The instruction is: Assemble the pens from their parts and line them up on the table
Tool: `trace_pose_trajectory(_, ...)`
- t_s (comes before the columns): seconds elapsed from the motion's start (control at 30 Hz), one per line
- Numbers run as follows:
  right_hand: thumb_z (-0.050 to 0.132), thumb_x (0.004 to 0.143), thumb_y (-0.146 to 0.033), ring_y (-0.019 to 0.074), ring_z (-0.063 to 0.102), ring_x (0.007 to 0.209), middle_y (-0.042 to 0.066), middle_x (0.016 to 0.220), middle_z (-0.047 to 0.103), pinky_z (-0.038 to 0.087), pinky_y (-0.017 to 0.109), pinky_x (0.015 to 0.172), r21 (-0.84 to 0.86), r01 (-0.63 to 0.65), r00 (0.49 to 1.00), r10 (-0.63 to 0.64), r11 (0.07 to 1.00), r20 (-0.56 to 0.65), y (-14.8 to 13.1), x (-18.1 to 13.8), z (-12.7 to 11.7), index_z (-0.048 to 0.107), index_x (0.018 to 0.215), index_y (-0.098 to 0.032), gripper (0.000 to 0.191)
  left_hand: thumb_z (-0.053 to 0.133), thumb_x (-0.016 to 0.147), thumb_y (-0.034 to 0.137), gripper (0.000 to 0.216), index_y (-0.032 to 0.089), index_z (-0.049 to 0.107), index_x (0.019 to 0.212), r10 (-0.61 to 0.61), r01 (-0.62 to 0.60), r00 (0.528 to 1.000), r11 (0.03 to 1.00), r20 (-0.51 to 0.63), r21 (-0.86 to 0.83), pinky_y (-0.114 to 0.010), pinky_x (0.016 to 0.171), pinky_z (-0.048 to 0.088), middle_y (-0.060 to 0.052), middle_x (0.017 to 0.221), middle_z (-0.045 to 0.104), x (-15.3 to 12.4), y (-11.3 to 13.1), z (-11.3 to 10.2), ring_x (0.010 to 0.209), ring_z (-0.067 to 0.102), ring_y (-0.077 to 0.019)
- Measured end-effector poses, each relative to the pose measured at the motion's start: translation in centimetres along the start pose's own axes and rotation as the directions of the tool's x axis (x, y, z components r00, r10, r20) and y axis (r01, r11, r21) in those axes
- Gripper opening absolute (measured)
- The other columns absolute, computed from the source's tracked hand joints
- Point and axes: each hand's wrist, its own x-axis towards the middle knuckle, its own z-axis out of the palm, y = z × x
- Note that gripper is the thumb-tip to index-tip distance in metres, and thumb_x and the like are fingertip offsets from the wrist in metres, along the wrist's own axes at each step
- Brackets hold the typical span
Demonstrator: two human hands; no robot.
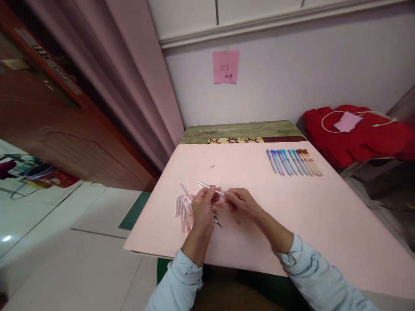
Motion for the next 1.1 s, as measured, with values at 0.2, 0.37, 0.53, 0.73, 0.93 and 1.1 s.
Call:
trace_pose_trajectory(0.2, 0.066, 0.083, -0.049, 0.015, 0.062, 0.069, 0.004, 0.081, 0.071, 0.049, 0.025, 0.064, -0.203, 0.171, 0.943, -0.22, 0.964, -0.249, -0.5, 0.3, -0.1, 0.071, 0.093, -0.02, 0.031, 0.081, 0.066, 0.037, 0.031, 0.013, 0.066, 0.078, 0.075, -0.075, 0.997, 0.994, -0.001, 0.075, -0.022, 0.065, 0.047, -0.006, 0.08, 0.073, 0.0, 0.5, 0.1, 0.062, 0.059, -0.0085)
trace_pose_trajectory(0.37, 0.066, 0.085, -0.04, 0.0117, 0.058, 0.059, 0.001, 0.075, 0.07, 0.045, 0.023, 0.058, -0.4, 0.159, 0.931, -0.272, 0.902, -0.243, -1.8, -1.3, 0.5, 0.072, 0.089, -0.023, 0.018, 0.081, 0.064, 0.038, 0.032, 0.014, 0.066, 0.079, 0.035, -0.044, 0.997, 0.989, 0.073, 0.139, -0.023, 0.058, 0.046, -0.006, 0.077, 0.073, -0.4, 0.5, 0.3, 0.06, 0.06, -0.0109)
trace_pose_trajectory(0.53, 0.066, 0.082, -0.038, 0.0128, 0.058, 0.056, 0.0, 0.067, 0.066, 0.045, 0.024, 0.056, -0.476, -0.018, 0.88, -0.212, 0.879, -0.425, -1.8, -5.2, -1.0, 0.069, 0.083, -0.022, 0.016, 0.082, 0.064, 0.036, 0.044, 0.015, 0.069, 0.101, 0.034, -0.063, 0.987, 0.98, 0.156, 0.187, -0.025, 0.061, 0.05, -0.008, 0.086, 0.074, -0.9, 1.1, 0.3, 0.064, 0.064, -0.0129)
trace_pose_trajectory(0.73, 0.061, 0.08, -0.051, 0.0182, 0.058, 0.054, 0.001, 0.061, 0.066, 0.039, 0.026, 0.048, -0.346, -0.542, 0.543, 0.005, 0.766, -0.839, -0.7, -13.3, -8.7, 0.072, 0.083, -0.022, 0.032, 0.076, 0.072, 0.04, 0.033, 0.015, 0.071, 0.093, 0.15, -0.173, 0.983, 0.949, 0.104, 0.262, -0.027, 0.071, 0.052, -0.007, 0.083, 0.074, -0.1, 3.5, -2.9, 0.069, 0.064, -0.0135)
trace_pose_trajectory(0.93, 0.057, 0.075, -0.052, 0.0252, 0.062, 0.067, 0.007, 0.076, 0.073, 0.035, 0.031, 0.054, -0.319, -0.875, 0.366, 0.067, 0.363, -0.928, -0.3, -16.9, -14.4, 0.076, 0.089, -0.026, 0.035, 0.076, 0.071, 0.039, 0.032, 0.016, 0.07, 0.092, 0.127, -0.131, 0.991, 0.958, 0.032, 0.254, -0.025, 0.069, 0.051, -0.005, 0.081, 0.073, 0.9, 3.3, -5.4, 0.07, 0.064, -0.0133)
trace_pose_trajectory(1.1, 0.054, 0.076, -0.052, 0.028, 0.064, 0.071, 0.009, 0.079, 0.073, 0.035, 0.033, 0.056, -0.36, -0.875, 0.391, 0.033, 0.325, -0.92, 0.4, -15.7, -15.8, 0.076, 0.091, -0.025, 0.038, 0.078, 0.069, 0.038, 0.032, 0.015, 0.07, 0.091, 0.12, -0.116, 0.993, 0.971, -0.011, 0.209, -0.026, 0.068, 0.052, -0.004, 0.078, 0.072, 1.0, 3.4, -5.8, 0.071, 0.066, -0.0144)
